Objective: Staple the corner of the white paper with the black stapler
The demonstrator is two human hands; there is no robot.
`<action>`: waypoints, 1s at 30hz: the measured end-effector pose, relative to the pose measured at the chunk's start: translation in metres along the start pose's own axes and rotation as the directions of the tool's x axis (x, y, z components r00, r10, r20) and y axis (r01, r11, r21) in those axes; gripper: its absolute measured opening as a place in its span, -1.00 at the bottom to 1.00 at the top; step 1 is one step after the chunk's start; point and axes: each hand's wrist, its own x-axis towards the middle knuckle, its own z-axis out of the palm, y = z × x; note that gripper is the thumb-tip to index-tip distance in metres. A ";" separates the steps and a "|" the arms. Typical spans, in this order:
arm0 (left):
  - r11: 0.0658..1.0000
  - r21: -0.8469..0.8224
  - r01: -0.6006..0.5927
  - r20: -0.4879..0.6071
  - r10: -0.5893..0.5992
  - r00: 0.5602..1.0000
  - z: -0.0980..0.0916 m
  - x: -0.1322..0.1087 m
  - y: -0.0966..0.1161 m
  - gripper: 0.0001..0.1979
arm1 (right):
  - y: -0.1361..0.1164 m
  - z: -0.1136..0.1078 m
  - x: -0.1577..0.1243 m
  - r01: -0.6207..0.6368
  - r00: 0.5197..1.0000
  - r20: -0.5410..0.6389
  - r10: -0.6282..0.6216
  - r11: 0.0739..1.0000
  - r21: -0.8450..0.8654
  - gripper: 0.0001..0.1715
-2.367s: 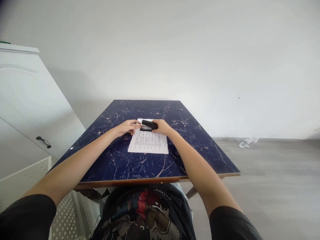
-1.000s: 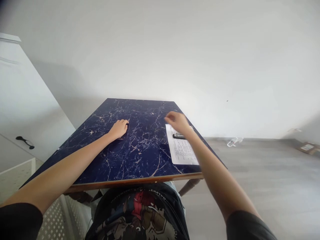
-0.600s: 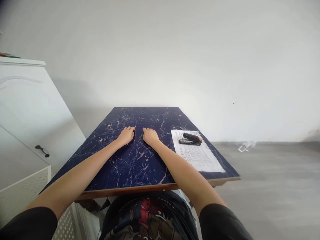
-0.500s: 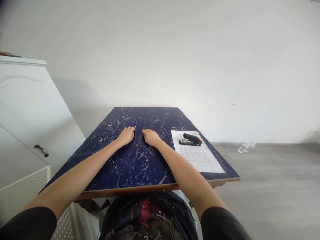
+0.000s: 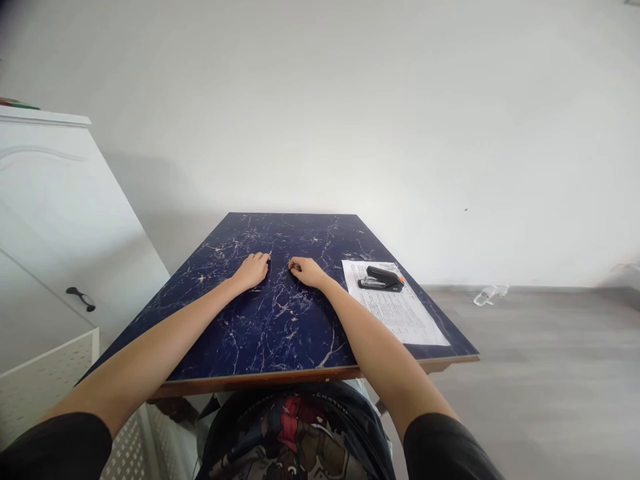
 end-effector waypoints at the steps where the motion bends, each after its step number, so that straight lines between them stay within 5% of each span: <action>1: 1.000 -0.005 0.002 0.000 -0.002 1.000 0.000 0.000 0.000 -0.56 | 0.000 0.000 0.000 -0.003 1.000 0.000 0.003 1.000 -0.003 -0.81; 30: 1.000 -0.001 0.006 0.023 -0.006 1.000 0.001 0.002 -0.002 -0.55 | -0.003 -0.003 0.000 -0.008 1.000 0.007 0.008 1.000 -0.001 -0.83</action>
